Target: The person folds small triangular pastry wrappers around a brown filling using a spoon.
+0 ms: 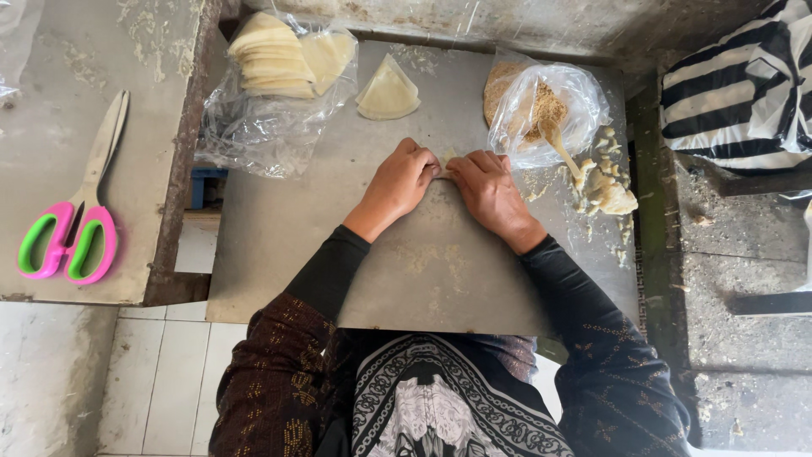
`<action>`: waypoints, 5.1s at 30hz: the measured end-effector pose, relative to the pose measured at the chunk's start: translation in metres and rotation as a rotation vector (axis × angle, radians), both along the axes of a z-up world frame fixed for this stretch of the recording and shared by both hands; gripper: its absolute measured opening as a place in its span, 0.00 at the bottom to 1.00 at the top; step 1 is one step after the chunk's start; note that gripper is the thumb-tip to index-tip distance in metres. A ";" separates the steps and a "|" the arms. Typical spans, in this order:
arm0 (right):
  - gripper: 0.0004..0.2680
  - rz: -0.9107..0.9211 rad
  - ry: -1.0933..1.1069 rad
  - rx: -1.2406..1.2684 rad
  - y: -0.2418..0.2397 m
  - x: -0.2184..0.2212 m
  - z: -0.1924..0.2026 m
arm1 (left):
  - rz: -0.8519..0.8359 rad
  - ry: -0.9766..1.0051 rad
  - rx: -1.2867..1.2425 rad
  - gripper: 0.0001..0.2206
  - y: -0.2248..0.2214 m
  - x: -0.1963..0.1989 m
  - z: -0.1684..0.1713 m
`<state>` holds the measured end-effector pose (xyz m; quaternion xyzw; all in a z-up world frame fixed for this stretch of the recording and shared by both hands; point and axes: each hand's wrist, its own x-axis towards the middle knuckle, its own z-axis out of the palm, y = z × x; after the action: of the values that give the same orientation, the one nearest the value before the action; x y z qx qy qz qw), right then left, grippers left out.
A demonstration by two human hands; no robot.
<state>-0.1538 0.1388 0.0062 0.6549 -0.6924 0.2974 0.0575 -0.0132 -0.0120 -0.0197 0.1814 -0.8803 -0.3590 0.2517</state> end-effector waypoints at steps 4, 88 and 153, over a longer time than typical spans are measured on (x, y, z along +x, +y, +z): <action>0.05 0.037 0.010 0.042 0.003 -0.002 0.005 | -0.081 -0.002 -0.021 0.06 -0.005 0.003 -0.001; 0.09 -0.439 0.319 -0.478 0.089 -0.155 0.066 | 0.385 0.131 -0.260 0.10 -0.070 0.016 -0.016; 0.10 -0.670 0.022 0.214 0.072 -0.102 0.008 | -0.062 -0.130 0.544 0.10 -0.007 0.020 0.026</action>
<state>-0.2560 0.2105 0.0141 0.3968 -0.8953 0.1808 0.0905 0.0064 -0.0192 0.0061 0.2379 -0.7710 -0.5771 0.1259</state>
